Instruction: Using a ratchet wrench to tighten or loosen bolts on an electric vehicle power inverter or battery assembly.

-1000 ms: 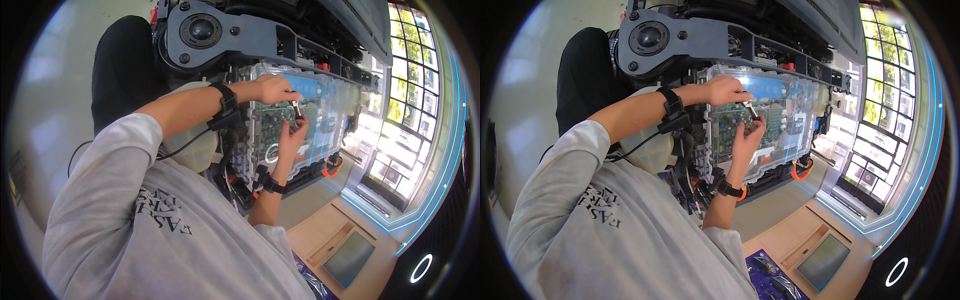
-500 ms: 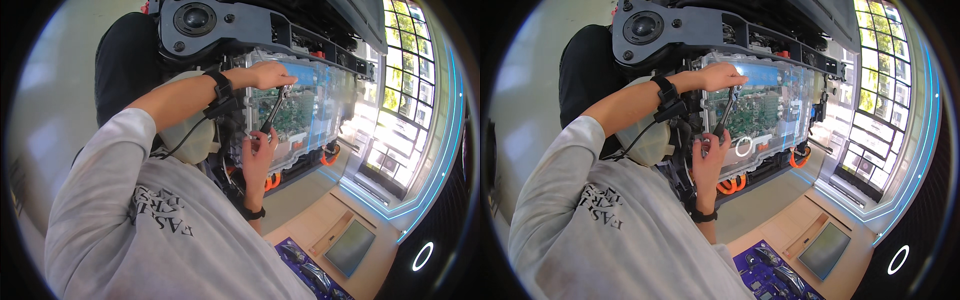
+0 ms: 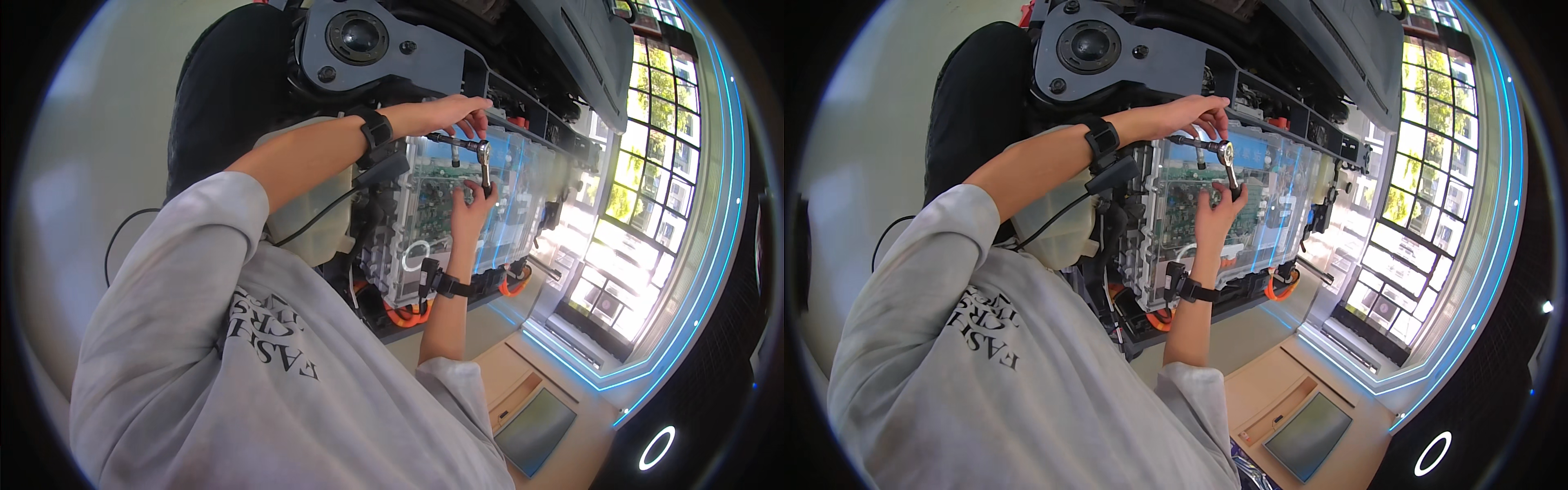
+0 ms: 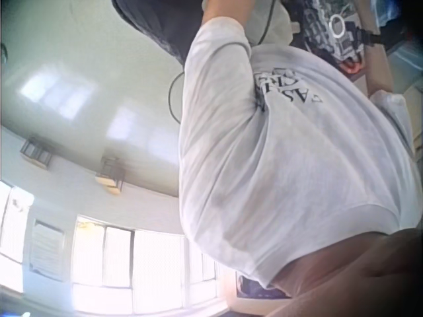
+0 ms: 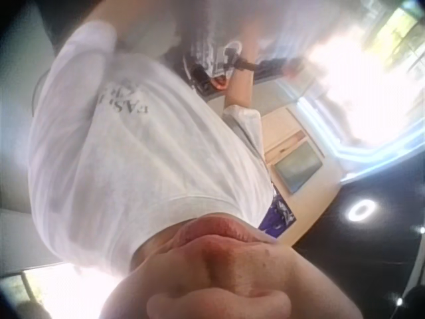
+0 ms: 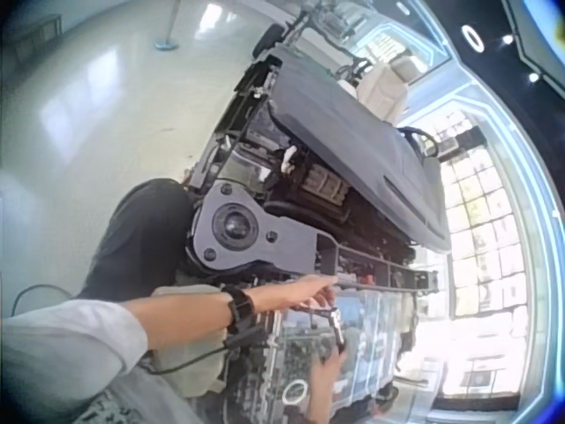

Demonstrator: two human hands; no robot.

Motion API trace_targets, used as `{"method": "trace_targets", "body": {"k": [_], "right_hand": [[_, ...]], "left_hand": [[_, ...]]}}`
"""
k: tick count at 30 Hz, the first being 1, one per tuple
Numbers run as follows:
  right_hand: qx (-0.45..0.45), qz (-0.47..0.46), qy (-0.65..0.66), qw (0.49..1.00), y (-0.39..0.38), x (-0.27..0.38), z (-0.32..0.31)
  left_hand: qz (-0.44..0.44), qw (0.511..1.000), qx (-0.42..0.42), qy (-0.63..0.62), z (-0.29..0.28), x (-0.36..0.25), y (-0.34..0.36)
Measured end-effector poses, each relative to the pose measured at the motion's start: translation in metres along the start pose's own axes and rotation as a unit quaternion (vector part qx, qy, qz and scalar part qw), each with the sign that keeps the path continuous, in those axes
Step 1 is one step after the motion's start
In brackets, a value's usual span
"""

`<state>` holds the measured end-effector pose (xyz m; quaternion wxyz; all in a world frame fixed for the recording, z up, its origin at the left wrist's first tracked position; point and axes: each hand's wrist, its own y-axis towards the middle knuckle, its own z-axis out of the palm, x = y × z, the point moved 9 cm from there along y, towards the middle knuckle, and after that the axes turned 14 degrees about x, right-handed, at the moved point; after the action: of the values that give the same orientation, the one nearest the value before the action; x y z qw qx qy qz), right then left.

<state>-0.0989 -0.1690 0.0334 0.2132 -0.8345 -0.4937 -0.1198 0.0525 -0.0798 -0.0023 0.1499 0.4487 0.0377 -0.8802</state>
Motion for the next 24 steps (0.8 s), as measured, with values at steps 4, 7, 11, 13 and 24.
{"method": "trace_targets", "body": {"k": [4,7,11,13,24], "right_hand": [[-0.006,-0.016,0.0,1.0,0.014,0.001,-0.001],[-0.029,-0.013,-0.002,0.999,0.007,-0.005,0.006],[-0.031,0.04,0.102,0.994,-0.023,0.003,0.013],[-0.032,0.037,0.083,0.995,-0.037,0.01,0.018],[0.062,0.023,0.169,0.983,-0.105,0.061,0.062]], "left_hand": [[0.03,0.999,-0.006,-0.035,-0.004,-0.012,-0.002],[0.03,0.999,-0.008,-0.031,-0.004,-0.016,-0.001],[0.014,1.0,-0.002,-0.02,-0.002,-0.011,0.0],[0.002,1.0,-0.002,-0.001,-0.001,-0.008,0.002],[-0.054,0.995,-0.036,0.072,-0.01,0.002,0.0]]}}
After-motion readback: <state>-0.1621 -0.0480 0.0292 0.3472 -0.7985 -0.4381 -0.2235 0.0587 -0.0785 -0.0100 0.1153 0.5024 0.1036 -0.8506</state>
